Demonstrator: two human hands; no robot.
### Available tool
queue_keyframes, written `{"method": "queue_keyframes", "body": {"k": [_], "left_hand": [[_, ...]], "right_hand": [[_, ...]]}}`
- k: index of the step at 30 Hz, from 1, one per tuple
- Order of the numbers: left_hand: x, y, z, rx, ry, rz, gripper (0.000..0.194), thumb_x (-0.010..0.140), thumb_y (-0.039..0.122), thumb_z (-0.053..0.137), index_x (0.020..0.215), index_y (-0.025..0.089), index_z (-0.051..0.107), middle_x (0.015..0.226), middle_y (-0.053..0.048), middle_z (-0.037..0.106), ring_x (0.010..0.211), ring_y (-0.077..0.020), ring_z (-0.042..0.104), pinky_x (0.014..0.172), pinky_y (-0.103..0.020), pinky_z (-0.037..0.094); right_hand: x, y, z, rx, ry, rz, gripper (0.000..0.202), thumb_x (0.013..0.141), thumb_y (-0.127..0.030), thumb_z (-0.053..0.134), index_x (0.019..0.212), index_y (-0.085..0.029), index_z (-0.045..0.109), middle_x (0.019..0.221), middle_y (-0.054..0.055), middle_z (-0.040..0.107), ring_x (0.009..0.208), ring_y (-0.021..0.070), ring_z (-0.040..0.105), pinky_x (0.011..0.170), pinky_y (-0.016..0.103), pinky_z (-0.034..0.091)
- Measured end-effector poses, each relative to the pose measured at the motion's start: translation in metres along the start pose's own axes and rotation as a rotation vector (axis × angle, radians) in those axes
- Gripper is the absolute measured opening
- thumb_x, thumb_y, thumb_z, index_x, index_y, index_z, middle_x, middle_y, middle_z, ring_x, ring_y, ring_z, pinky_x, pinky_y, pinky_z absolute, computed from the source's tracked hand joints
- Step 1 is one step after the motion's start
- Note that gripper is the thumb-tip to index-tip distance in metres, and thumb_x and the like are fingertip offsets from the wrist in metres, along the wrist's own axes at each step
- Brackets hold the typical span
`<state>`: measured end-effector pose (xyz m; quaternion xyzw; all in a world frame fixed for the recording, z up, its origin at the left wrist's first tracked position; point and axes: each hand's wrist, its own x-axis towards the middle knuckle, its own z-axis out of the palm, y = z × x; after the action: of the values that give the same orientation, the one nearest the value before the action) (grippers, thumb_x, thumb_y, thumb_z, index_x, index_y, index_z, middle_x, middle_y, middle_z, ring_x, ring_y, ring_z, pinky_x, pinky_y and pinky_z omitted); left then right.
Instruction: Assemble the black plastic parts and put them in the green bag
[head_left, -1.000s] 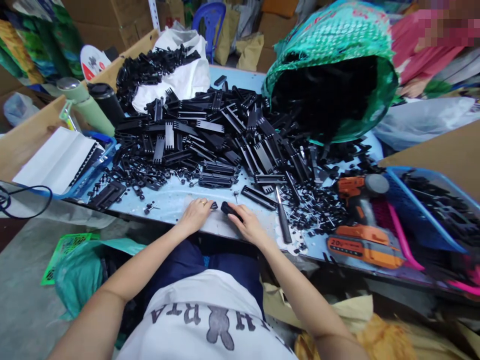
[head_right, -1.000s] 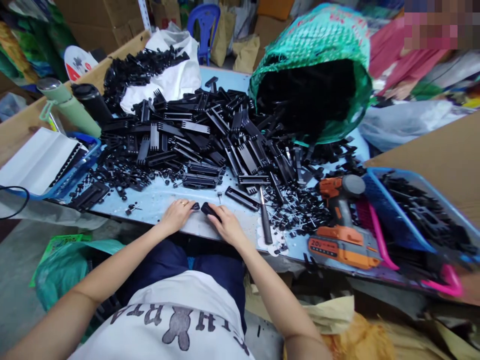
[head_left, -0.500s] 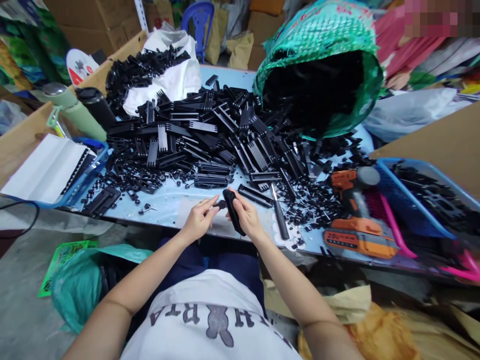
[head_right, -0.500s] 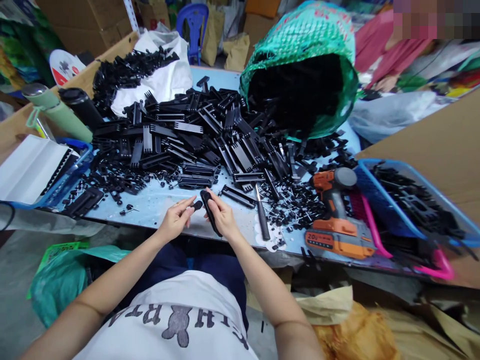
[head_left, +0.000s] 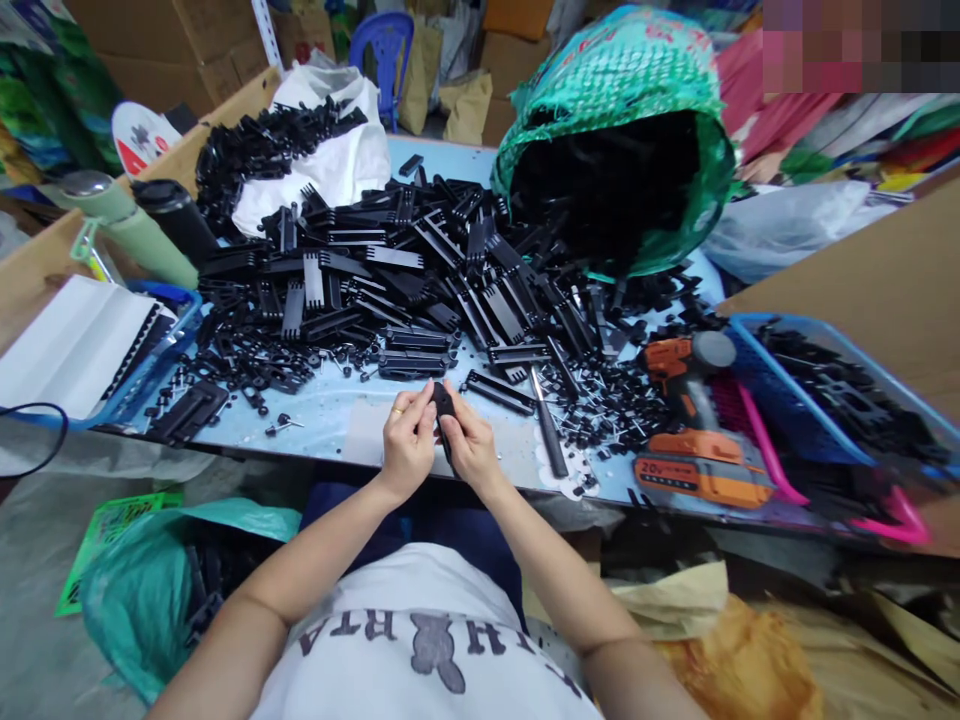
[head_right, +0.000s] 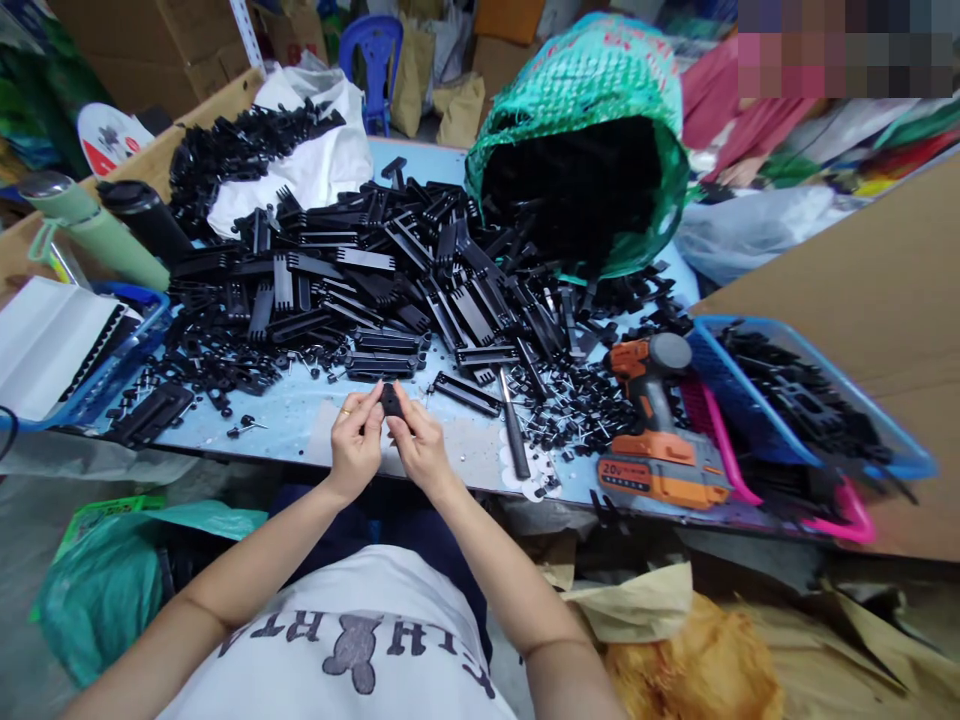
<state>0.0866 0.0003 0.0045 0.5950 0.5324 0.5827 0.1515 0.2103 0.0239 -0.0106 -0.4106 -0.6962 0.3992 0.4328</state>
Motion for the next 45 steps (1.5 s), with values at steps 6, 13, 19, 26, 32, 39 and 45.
{"method": "queue_keyframes", "body": {"k": [6, 13, 19, 26, 32, 39, 45], "left_hand": [[0.015, -0.003, -0.008, -0.05, -0.109, 0.06, 0.032, 0.092, 0.027, 0.041, 0.118, 0.019, 0.058, 0.094, -0.007, 0.06, 0.086, -0.0138, 0.058, 0.077, -0.028, 0.049], [-0.005, -0.028, 0.005, 0.146, -0.062, -0.244, 0.042, 0.091, 0.028, 0.039, 0.131, 0.019, 0.043, 0.107, -0.012, 0.058, 0.083, -0.0167, 0.061, 0.071, -0.031, 0.052], [0.0, -0.039, -0.004, 0.536, -0.595, 0.188, 0.055, 0.075, 0.007, 0.048, 0.126, 0.025, 0.049, 0.129, -0.01, 0.048, 0.128, -0.0298, 0.034, 0.105, -0.056, 0.023], [0.022, -0.039, 0.006, 0.691, -0.922, 0.418, 0.048, 0.079, -0.001, 0.042, 0.121, 0.02, 0.051, 0.095, -0.008, 0.06, 0.096, -0.0198, 0.055, 0.098, -0.045, 0.033], [0.013, -0.036, -0.015, 0.71, -0.967, 0.25, 0.033, 0.087, 0.016, 0.045, 0.12, 0.019, 0.05, 0.1, -0.01, 0.059, 0.096, -0.0222, 0.054, 0.084, -0.037, 0.04], [0.013, -0.031, 0.009, 0.522, -1.025, 0.182, 0.031, 0.092, 0.027, 0.035, 0.119, 0.019, 0.048, 0.108, -0.008, 0.058, 0.104, -0.0213, 0.051, 0.089, -0.037, 0.039], [0.01, -0.023, 0.013, 0.547, -0.982, 0.21, 0.06, 0.068, 0.065, 0.059, 0.103, 0.017, 0.051, 0.098, -0.01, 0.057, 0.094, -0.0271, 0.053, 0.083, -0.04, 0.042]], "right_hand": [[-0.004, -0.001, 0.013, -0.104, 0.056, -0.03, 0.052, 0.092, -0.044, 0.037, 0.139, -0.022, 0.035, 0.109, 0.011, 0.058, 0.072, 0.0165, 0.059, 0.071, 0.035, 0.054], [0.037, 0.008, -0.018, -0.552, -0.109, -0.104, 0.045, 0.094, -0.04, 0.036, 0.136, -0.025, 0.04, 0.117, 0.004, 0.058, 0.102, 0.0174, 0.055, 0.085, 0.028, 0.047], [0.127, 0.048, -0.155, -0.971, 0.393, 0.252, 0.042, 0.093, -0.028, 0.033, 0.128, -0.007, 0.044, 0.123, 0.018, 0.049, 0.116, 0.0255, 0.041, 0.095, 0.039, 0.033], [0.169, 0.066, -0.219, -1.068, 0.384, 0.775, 0.044, 0.082, -0.01, 0.05, 0.123, 0.0, 0.04, 0.105, 0.026, 0.056, 0.099, 0.0263, 0.053, 0.079, 0.036, 0.037], [0.106, 0.041, -0.191, -1.176, 0.174, 0.277, 0.038, 0.092, -0.024, 0.035, 0.119, 0.0, 0.043, 0.107, 0.025, 0.053, 0.094, 0.0246, 0.054, 0.074, 0.033, 0.036], [-0.011, 0.02, -0.105, -0.98, -0.743, -0.202, 0.035, 0.088, -0.051, 0.044, 0.09, -0.019, 0.057, 0.083, 0.005, 0.06, 0.072, 0.0158, 0.056, 0.063, 0.025, 0.036], [-0.028, 0.019, -0.086, -1.131, -0.639, -0.16, 0.041, 0.092, -0.051, 0.033, 0.094, -0.019, 0.058, 0.081, 0.007, 0.06, 0.072, 0.0167, 0.056, 0.06, 0.026, 0.031]]}}
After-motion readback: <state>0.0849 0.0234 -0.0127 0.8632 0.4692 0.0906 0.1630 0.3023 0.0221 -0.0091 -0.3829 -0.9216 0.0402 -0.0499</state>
